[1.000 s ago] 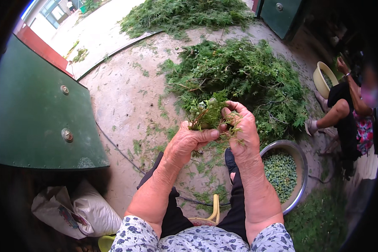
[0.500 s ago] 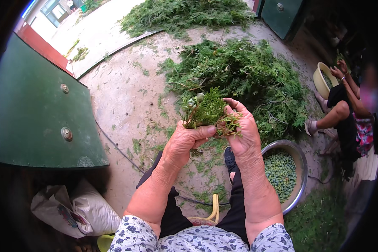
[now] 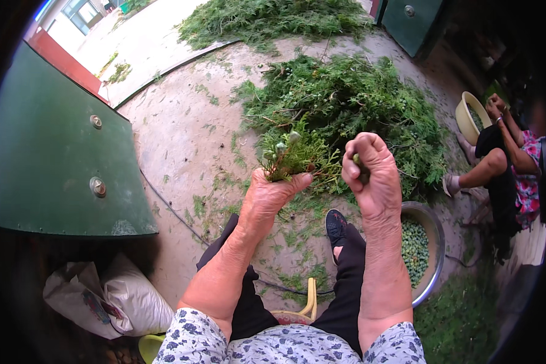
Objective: The person picks up a branch from a pile, plucks small green cones from the foliage, and drops them into a metal bowl. They repeat this process, discarding the stripped branches onto the ground.
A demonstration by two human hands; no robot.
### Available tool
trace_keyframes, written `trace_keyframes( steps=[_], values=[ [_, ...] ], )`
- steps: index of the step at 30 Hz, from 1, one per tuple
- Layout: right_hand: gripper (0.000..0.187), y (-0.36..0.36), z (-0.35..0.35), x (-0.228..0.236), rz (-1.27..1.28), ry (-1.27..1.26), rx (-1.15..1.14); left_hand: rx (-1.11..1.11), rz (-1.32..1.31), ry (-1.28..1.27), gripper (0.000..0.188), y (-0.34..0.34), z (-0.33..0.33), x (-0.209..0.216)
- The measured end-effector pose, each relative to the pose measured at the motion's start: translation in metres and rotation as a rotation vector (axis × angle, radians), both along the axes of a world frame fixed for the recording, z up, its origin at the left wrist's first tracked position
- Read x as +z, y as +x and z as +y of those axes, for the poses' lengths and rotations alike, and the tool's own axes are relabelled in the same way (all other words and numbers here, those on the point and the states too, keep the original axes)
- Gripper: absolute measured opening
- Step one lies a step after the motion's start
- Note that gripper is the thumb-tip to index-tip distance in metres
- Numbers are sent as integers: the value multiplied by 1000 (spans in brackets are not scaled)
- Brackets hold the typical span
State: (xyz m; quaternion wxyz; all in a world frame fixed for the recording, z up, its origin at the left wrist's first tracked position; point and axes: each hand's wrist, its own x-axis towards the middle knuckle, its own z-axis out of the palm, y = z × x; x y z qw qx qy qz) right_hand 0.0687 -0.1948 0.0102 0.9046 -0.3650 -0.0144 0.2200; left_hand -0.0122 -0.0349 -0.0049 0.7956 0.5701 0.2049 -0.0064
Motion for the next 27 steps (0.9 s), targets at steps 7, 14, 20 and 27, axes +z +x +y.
trace_keyframes(
  steps=[7, 14, 20, 27],
  values=[
    [12, -13, 30, -3, -279, -600, 108, -25, -192, 358, 14, 3, 4, -21],
    [9, -19, 21, -3, -851, -962, 29, -142, -145, 904, 18, 8, -3, -42],
    [7, -21, 25, -13, -731, -929, 3, -160, -127, 706, 24, 0, 0, -11],
    [8, -15, 25, -8, -883, -948, 20, -134, -341, 624, 22, 1, 10, -7]
  ],
)
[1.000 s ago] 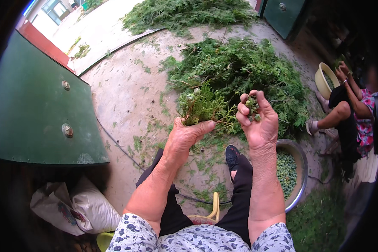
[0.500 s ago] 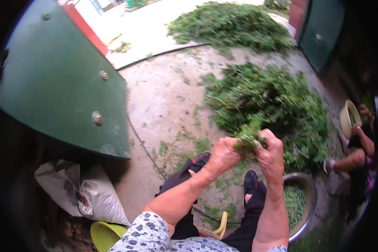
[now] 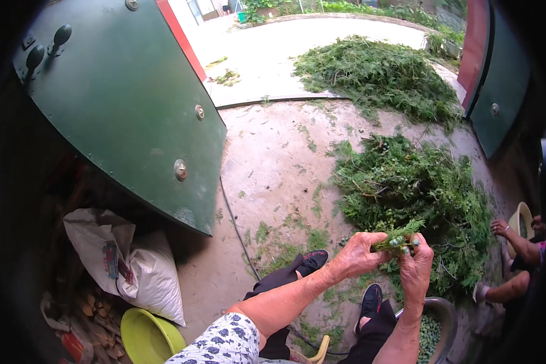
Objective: The person picks up a branch from a pile, plucks small green cones from the foliage, and drops them into a metal bowl. They repeat this process, discarding the stripped branches onto the ground.
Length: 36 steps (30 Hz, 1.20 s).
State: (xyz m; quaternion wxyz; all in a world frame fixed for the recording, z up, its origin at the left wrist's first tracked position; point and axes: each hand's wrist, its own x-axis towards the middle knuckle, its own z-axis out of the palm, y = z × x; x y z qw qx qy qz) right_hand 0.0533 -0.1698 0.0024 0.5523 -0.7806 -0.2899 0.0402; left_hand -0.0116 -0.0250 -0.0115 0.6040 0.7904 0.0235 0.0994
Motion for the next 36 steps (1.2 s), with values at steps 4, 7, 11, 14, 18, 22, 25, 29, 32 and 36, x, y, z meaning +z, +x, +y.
trace_keyframes(
  steps=[4, 7, 11, 14, 18, 22, 25, 29, 32, 36],
  values=[
    [10, -5, 3, 9, 155, 13, -75, 43, -134, -39, 17, 1, -1, -9],
    [12, -3, 3, 6, 263, 14, -47, 83, -144, -8, 13, 4, -1, -13],
    [16, -2, 0, -3, 286, 86, -7, 94, -180, 107, 12, 2, -1, -14],
    [15, -6, 8, -18, 134, 165, -113, 114, -159, 112, 11, 1, -4, -10],
    [10, -12, 17, -15, 454, 408, -164, 188, -160, 148, 11, 2, -5, -10],
    [6, -5, 16, -18, 721, 580, -319, 195, -152, 209, 13, 2, -5, -11],
    [11, 14, 0, -15, 675, 661, -378, 122, -161, 46, 11, 0, -6, -15],
    [15, 22, -17, -15, 857, 885, -234, 167, 99, -732, 16, 4, 2, 1],
    [18, 27, -25, -20, 1053, 1013, -60, 248, 76, -958, 14, 3, 15, 1],
    [19, 30, -50, -17, 981, 1033, -185, 127, 88, -1012, 16, 0, 20, 1]
  ],
)
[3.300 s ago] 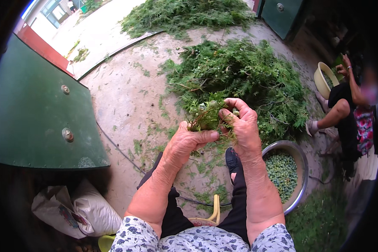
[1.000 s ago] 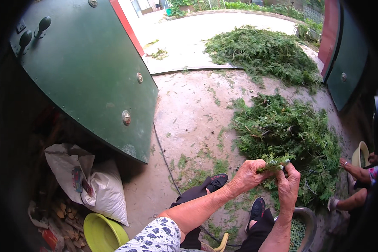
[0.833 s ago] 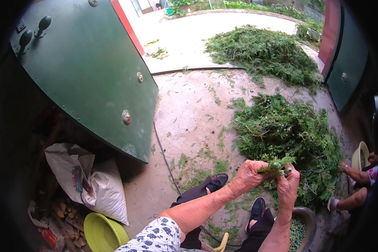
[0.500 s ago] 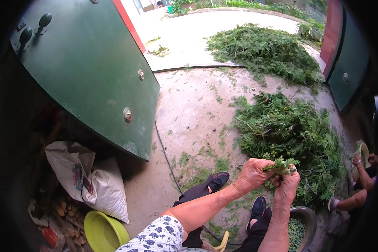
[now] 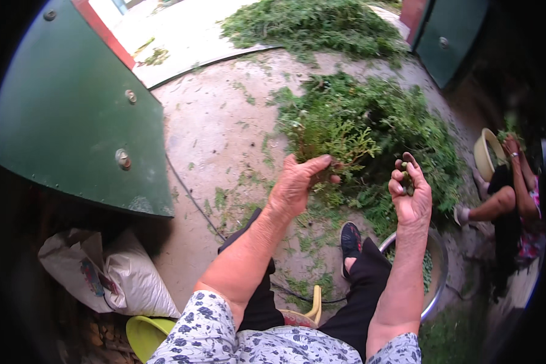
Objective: The person picks up a branch from a pile, plucks small green cones from the foliage, and drops them into a metal bowl. They repeat this process, discarding the stripped branches onto the ground.
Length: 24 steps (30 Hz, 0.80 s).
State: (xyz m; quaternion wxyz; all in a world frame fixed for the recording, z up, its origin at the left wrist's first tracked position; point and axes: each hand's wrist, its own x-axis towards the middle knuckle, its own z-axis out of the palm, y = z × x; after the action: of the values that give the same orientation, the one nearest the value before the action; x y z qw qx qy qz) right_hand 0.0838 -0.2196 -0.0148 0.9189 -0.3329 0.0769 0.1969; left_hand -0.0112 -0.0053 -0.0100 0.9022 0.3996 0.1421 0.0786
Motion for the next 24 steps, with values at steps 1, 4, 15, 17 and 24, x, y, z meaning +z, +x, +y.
trace_keyframes(
  steps=[1, 4, 15, 17, 24],
  values=[
    [19, 1, -12, 0, 24, 5, -48, -26, -9, -14, 16, -2, -3, 0],
    [18, 2, -50, 4, 126, 8, -193, -41, -1, -89, 24, -7, -13, -3],
    [18, -76, -233, -62, 221, -139, -490, -274, -20, -265, 32, -37, -66, 17],
    [24, -99, -251, -74, 291, -214, -598, -269, -19, -280, 33, -48, -69, 18],
    [54, -158, -308, -103, 332, -519, -721, -231, 22, -312, 34, -84, -87, 21]
  ],
)
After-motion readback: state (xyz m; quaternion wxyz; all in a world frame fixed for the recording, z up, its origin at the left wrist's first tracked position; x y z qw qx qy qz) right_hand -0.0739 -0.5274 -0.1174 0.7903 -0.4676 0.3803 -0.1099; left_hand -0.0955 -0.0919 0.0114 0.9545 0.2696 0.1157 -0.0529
